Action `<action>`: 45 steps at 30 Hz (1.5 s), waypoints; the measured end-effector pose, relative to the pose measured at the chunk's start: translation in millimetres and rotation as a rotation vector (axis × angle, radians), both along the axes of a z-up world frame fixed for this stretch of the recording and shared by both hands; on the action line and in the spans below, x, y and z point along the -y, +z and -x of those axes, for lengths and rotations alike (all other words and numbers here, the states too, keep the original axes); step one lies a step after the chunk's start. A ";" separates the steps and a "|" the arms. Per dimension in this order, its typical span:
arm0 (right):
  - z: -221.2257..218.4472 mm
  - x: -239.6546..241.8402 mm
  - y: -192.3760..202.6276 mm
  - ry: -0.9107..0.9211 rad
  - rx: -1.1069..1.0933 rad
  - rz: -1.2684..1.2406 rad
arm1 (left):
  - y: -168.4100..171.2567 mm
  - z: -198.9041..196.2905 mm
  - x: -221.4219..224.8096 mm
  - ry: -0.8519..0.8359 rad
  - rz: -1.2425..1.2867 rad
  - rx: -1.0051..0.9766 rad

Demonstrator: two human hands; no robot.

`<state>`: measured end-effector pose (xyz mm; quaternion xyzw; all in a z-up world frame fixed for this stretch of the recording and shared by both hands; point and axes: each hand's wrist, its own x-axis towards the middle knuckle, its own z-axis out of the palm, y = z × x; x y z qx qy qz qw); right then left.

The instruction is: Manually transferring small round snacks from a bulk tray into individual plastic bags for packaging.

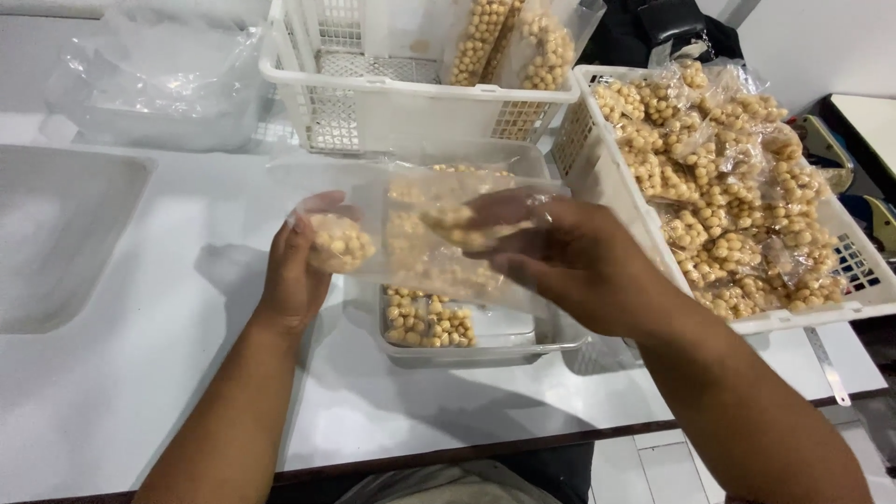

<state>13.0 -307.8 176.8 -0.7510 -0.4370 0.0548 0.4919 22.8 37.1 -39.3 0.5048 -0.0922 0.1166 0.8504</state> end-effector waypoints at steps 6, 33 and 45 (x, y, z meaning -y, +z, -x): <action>-28.6 -52.6 -28.3 0.310 0.041 -0.004 | -8.2 1.8 11.7 -0.109 0.027 0.058; -30.4 -68.5 41.5 0.435 0.081 0.430 | 1.5 -3.4 2.5 0.084 -0.049 0.050; -41.1 -17.2 -111.9 -0.213 -0.128 0.578 | -17.7 -23.7 -46.4 0.340 0.187 -0.078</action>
